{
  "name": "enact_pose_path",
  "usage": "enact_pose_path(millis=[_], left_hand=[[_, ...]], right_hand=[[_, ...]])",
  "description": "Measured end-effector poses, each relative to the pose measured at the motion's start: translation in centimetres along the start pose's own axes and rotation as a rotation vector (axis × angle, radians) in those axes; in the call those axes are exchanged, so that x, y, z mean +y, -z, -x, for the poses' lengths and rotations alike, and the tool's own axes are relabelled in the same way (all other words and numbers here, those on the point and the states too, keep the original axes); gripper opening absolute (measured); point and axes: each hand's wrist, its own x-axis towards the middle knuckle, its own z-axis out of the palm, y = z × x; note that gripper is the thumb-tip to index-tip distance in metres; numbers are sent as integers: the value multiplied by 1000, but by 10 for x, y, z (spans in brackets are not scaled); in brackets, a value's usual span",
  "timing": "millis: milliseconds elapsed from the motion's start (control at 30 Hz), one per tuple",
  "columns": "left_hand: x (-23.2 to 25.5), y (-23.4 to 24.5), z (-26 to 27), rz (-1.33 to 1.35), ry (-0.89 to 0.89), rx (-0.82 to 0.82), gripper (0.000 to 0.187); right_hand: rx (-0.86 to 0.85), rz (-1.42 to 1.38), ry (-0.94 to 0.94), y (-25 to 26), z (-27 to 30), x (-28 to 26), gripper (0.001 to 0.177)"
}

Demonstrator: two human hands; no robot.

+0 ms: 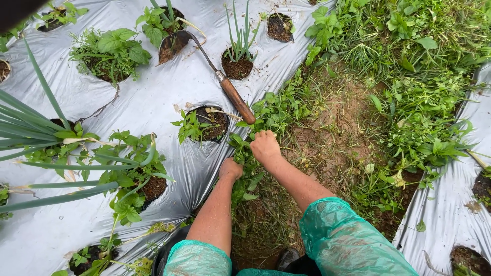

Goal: The person weeds a garden bed covered with white plastic sheeting. They pull weeds by hand from around the base of plants and use a small hand hoe to scrape and remove weeds from the soil path between the rows.

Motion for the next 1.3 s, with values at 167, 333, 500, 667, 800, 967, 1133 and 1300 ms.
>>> enact_pose_path(millis=[167, 333, 500, 667, 800, 967, 1133, 1300], left_hand=[[-16, -16, -22, 66, -27, -9, 45], [-18, -16, -34, 121, -30, -15, 46], [-21, -19, -38, 101, -6, -19, 41], [-24, -22, -43, 131, 10, -22, 40], [-32, -24, -56, 154, 4, -56, 40], [-27, -28, -53, 184, 6, -72, 39], [-39, -26, -67, 234, -18, -77, 38], [-27, -23, -45, 214, -58, -11, 33]], right_hand=[[17, -10, -1, -10, 0, -11, 31], [31, -22, -19, -26, 0, -23, 31], [2, -83, -16, -26, 3, -11, 31], [-63, -53, -11, 4, 0, -1, 32], [-156, -68, -6, 7, 1, -8, 33], [-194, -40, -31, -38, 6, -28, 32], [-246, -97, -25, -76, -7, -27, 34], [-179, -195, -38, -76, -18, 14, 36]])
